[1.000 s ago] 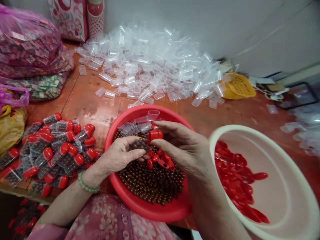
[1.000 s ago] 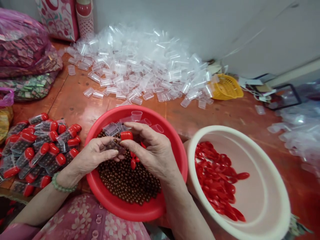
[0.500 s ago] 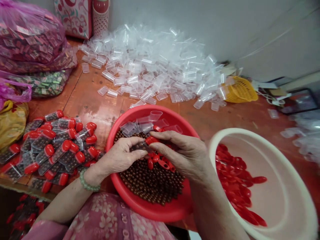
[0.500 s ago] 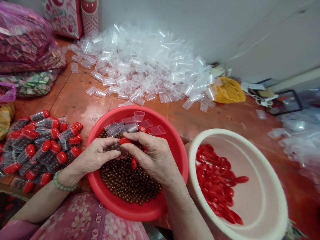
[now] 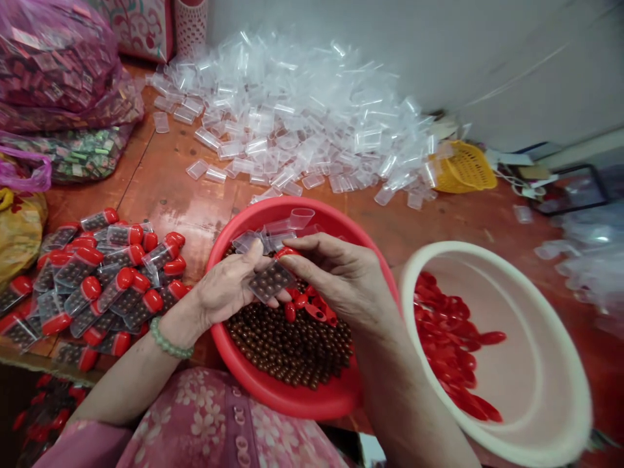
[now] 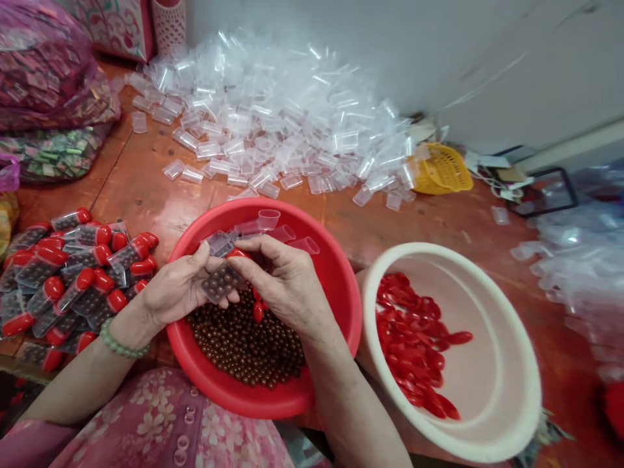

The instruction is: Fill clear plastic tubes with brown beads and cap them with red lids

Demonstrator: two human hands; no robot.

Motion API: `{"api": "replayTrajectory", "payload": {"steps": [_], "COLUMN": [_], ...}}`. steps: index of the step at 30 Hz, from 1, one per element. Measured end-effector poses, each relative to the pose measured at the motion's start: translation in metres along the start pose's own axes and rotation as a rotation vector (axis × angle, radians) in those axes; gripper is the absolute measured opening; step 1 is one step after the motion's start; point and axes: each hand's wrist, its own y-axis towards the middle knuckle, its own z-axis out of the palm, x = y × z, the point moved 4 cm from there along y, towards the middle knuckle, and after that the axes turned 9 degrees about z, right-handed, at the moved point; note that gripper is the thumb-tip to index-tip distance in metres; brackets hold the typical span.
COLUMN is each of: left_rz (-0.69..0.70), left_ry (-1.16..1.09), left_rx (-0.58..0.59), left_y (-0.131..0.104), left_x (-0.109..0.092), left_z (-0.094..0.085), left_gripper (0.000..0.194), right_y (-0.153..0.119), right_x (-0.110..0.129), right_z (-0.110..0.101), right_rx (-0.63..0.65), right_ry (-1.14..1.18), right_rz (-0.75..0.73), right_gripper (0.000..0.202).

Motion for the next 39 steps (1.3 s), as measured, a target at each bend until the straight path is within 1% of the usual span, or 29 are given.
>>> {"api": "replayTrajectory", "payload": {"steps": [2, 3, 7, 10, 14, 18, 20, 21, 23, 25, 26, 28, 30, 33, 36, 39], "left_rz": [-0.015, -0.013, 0.001, 0.002, 0.065, 0.131, 0.162, 0.185, 0.219, 0.198, 0.173, 0.13, 0.114, 0.111, 0.087, 0.057], "left_ry": [0.044, 0.06, 0.056, 0.024, 0.011, 0.065, 0.066, 0.052, 0.022, 0.004, -0.001, -0.016, -0.039, -0.057, -0.072, -0.082], "left_rx": [-0.018, -0.037, -0.144, -0.213, -0.266, -0.325, -0.36, -0.372, -0.372, -0.359, -0.352, -0.332, -0.304, -0.278, -0.265, -0.199], "left_y": [0.001, 0.002, 0.003, 0.003, 0.003, 0.002, 0.002, 0.001, 0.0, -0.001, -0.001, -0.002, -0.003, -0.003, -0.003, -0.003], "left_x": [0.001, 0.001, 0.003, 0.004, 0.003, 0.003, 0.004, 0.003, 0.002, 0.001, 0.0, -0.001, -0.002, -0.002, 0.002, 0.004], "left_z": [0.0, 0.0, -0.002, -0.002, 0.0, -0.002, -0.004, -0.005, -0.005, -0.005, -0.005, -0.003, -0.002, -0.002, -0.002, 0.001], "left_gripper": [0.063, 0.064, 0.05, 0.046, 0.051, 0.054, 0.052, 0.05, 0.047, 0.045, 0.044, 0.043, 0.042, 0.042, 0.044, 0.051], "right_y": [-0.001, -0.002, -0.008, -0.013, -0.016, -0.013, -0.011, -0.011, -0.012, -0.014, -0.015, -0.016, -0.016, -0.016, -0.017, -0.018], "right_x": [-0.002, -0.003, -0.002, 0.002, 0.004, -0.002, -0.006, -0.006, -0.004, -0.002, -0.002, -0.003, -0.002, 0.003, 0.01, 0.013], "right_z": [0.002, 0.003, 0.01, 0.017, 0.029, 0.04, 0.043, 0.044, 0.045, 0.046, 0.046, 0.045, 0.044, 0.043, 0.043, 0.041], "right_rx": [-0.033, -0.055, -0.133, -0.185, -0.246, -0.292, -0.288, -0.286, -0.27, -0.23, -0.204, -0.18, -0.202, -0.227, -0.268, -0.33], "right_ry": [0.008, 0.008, -0.005, -0.006, 0.036, 0.051, 0.014, -0.045, -0.225, -0.409, -0.477, -0.563, -0.609, -0.663, -0.732, -0.776], "right_rz": [0.01, 0.008, -0.029, -0.042, -0.065, -0.099, -0.131, -0.176, -0.31, -0.43, -0.464, -0.495, -0.516, -0.585, -0.695, -0.808], "right_gripper": [0.016, 0.016, 0.015, 0.015, 0.013, 0.012, 0.014, 0.018, 0.033, 0.057, 0.067, 0.077, 0.078, 0.071, 0.065, 0.062]}}
